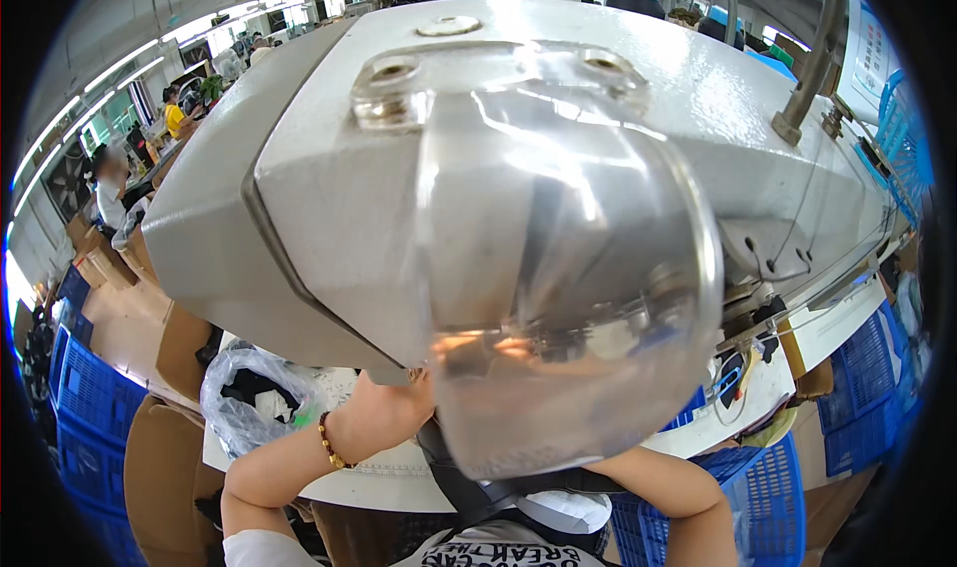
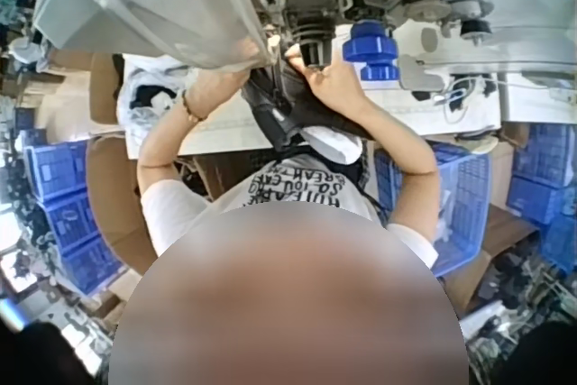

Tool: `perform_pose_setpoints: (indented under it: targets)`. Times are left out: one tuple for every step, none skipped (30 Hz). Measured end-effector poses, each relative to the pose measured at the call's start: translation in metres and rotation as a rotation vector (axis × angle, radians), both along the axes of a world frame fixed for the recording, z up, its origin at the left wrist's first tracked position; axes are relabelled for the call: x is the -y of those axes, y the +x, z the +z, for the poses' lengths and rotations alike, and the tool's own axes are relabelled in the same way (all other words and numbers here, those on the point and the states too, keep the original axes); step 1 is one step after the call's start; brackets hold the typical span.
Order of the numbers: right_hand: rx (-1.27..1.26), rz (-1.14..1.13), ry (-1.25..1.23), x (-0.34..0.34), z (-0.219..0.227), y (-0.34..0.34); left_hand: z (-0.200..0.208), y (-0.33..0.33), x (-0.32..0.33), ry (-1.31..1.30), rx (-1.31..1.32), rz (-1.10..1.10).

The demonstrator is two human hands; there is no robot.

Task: The person takes shoe uppers from a box, stitches components onto them using a sewing machine, trims threads with snips, and tosses the finished shoe uppers into a carton.

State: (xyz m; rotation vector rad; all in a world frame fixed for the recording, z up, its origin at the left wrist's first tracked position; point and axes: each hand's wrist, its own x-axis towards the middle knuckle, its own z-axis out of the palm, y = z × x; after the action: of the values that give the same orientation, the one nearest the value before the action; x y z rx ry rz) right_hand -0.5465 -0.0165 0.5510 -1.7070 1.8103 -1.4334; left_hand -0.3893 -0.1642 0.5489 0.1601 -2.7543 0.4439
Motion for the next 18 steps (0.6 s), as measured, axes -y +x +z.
perform_pose_setpoints:
  targets:
    - [-0.001,-0.006,0.003,0.0,-0.001,-0.001,0.0,-0.001,0.002,0.003,-0.001,-0.006]
    - [-0.004,-0.055,0.075,0.0,-0.002,-0.003,0.002,-0.001,0.002,0.074,-0.017,-0.056]
    - [-0.007,-0.102,0.146,0.001,-0.002,-0.004,0.004,-0.002,0.002,0.145,-0.032,-0.104]
    - [-0.006,-0.104,0.148,0.002,-0.002,-0.005,0.006,-0.002,0.002,0.147,-0.032,-0.105]
    - [-0.004,-0.069,0.123,0.004,-0.001,-0.007,0.011,-0.001,0.0,0.167,-0.088,-0.105]
    - [-0.005,-0.034,0.097,0.004,0.002,-0.007,0.016,-0.001,-0.003,0.186,-0.146,-0.106]
    - [-0.008,-0.034,0.096,0.003,0.002,-0.006,0.017,-0.002,-0.004,0.185,-0.149,-0.105]
    - [-0.058,-0.042,0.106,0.002,0.002,-0.004,0.017,-0.002,-0.005,0.066,-0.186,-0.088]
    - [-0.105,-0.047,0.119,0.003,0.001,-0.004,0.016,-0.002,-0.005,-0.052,-0.22,-0.066]
    - [-0.107,-0.055,0.123,0.001,0.001,-0.006,0.016,-0.005,-0.005,-0.047,-0.223,-0.074]
    - [0.013,-0.05,0.135,-0.001,0.003,-0.007,0.017,-0.008,-0.006,0.109,-0.221,-0.085]
    - [0.132,-0.048,0.146,-0.003,0.006,-0.008,0.017,-0.011,-0.007,0.264,-0.217,-0.098]
    - [0.136,-0.033,0.145,-0.001,0.01,-0.006,0.015,-0.007,-0.006,0.26,-0.214,-0.083]
    - [0.148,-0.045,0.166,0.001,0.014,-0.004,0.012,-0.004,-0.003,0.289,-0.202,-0.062]
    - [0.161,-0.059,0.188,0.003,0.015,-0.002,0.01,-0.001,-0.001,0.319,-0.19,-0.043]
    - [0.157,-0.063,0.184,0.003,0.014,-0.002,0.012,-0.002,-0.002,0.316,-0.194,-0.048]
    - [0.063,-0.047,0.091,0.003,0.01,-0.004,0.015,-0.004,-0.002,0.375,-0.19,-0.054]
    - [-0.031,-0.032,0.0,0.004,0.002,-0.006,0.017,-0.005,-0.002,0.434,-0.185,-0.059]
